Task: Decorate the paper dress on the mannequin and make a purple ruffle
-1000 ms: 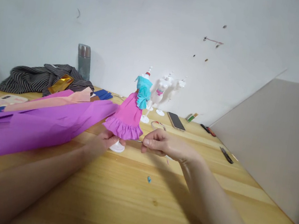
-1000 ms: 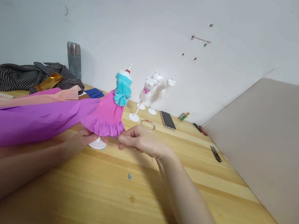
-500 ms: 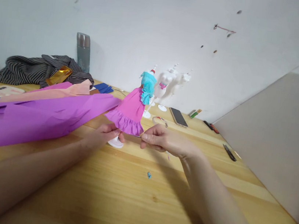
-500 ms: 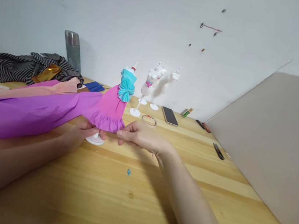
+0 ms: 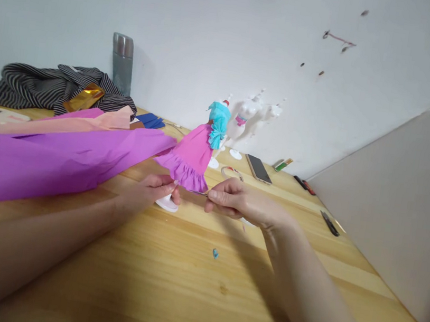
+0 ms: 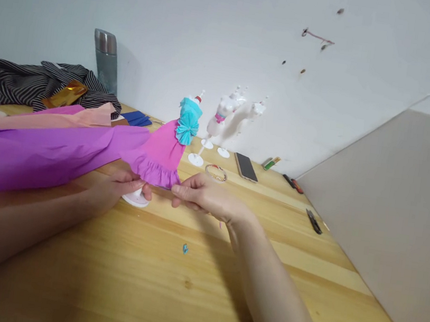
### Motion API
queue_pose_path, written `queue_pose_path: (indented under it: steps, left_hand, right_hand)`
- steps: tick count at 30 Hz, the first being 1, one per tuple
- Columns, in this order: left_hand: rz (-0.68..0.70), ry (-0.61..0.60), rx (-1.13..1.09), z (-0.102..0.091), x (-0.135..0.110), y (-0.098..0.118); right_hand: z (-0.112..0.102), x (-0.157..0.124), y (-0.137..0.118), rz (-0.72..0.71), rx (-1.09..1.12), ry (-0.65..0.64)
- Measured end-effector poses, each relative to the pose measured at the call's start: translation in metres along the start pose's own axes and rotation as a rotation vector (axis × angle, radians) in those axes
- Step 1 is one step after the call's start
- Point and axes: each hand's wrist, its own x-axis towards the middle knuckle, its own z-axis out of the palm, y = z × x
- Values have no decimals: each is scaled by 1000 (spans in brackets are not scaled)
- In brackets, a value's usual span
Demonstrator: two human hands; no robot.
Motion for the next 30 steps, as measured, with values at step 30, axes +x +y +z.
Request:
queue_pose_path:
  steps: [30]
  left_hand:
    - [-6, -34, 75, 3, 0, 7]
  right_hand:
    - [0, 0, 0, -11, -141, 25]
